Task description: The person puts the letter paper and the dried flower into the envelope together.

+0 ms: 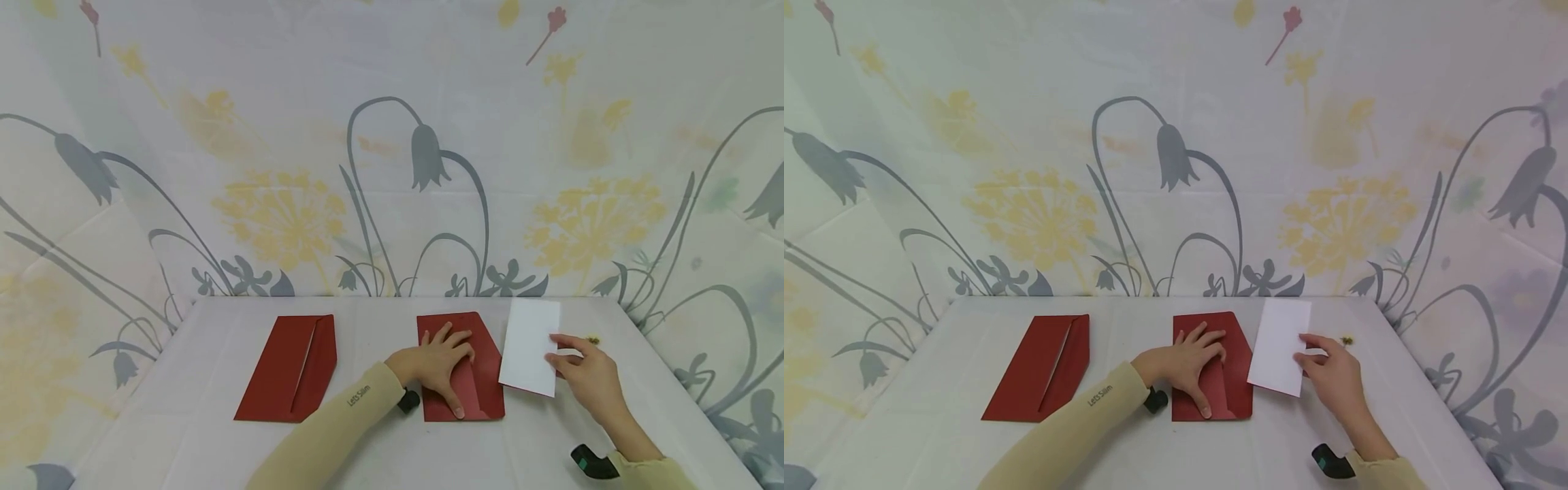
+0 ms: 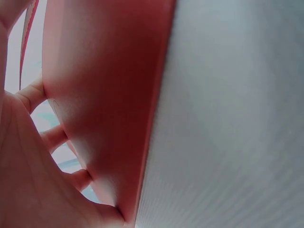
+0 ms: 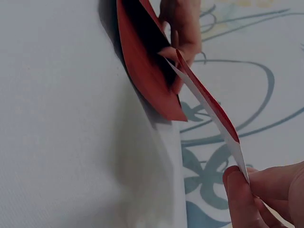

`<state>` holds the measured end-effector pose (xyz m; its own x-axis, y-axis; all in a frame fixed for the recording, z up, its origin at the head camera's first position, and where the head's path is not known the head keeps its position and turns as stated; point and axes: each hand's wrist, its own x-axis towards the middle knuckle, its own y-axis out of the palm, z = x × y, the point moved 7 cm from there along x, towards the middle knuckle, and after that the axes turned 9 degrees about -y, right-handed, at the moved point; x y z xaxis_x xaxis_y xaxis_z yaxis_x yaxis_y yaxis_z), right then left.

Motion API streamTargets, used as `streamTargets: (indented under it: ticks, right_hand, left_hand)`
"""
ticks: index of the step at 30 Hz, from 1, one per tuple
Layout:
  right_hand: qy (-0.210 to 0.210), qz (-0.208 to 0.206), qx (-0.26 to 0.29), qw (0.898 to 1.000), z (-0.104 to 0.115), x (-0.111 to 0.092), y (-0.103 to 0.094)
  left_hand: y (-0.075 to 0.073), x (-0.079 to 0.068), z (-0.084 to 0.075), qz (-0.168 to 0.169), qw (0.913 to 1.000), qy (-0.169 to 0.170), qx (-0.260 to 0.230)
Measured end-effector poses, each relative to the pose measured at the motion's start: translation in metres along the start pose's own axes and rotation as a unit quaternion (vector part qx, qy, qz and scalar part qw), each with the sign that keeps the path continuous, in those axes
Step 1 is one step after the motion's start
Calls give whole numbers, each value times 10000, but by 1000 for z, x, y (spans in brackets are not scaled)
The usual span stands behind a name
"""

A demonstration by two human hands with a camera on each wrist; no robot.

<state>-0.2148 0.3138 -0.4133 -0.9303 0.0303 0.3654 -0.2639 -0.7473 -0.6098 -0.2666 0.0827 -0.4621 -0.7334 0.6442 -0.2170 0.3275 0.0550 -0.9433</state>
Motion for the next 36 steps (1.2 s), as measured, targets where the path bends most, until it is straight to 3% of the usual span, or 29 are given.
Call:
streamTargets:
  ticks: [10,18,36]
  right_hand:
    - [-150,-156,-326,9992,14,-6,23]
    - [-164,182,-604,9979,21,-10,39]
    - [92,859,-550,9947,27,-13,63]
  left_hand:
    - [-3,1,0,-43,9998,-53,166]
    - [-2,0,-1,-9,10000,-61,60]
    - [-1,-1,-2,-30,9999,-97,96]
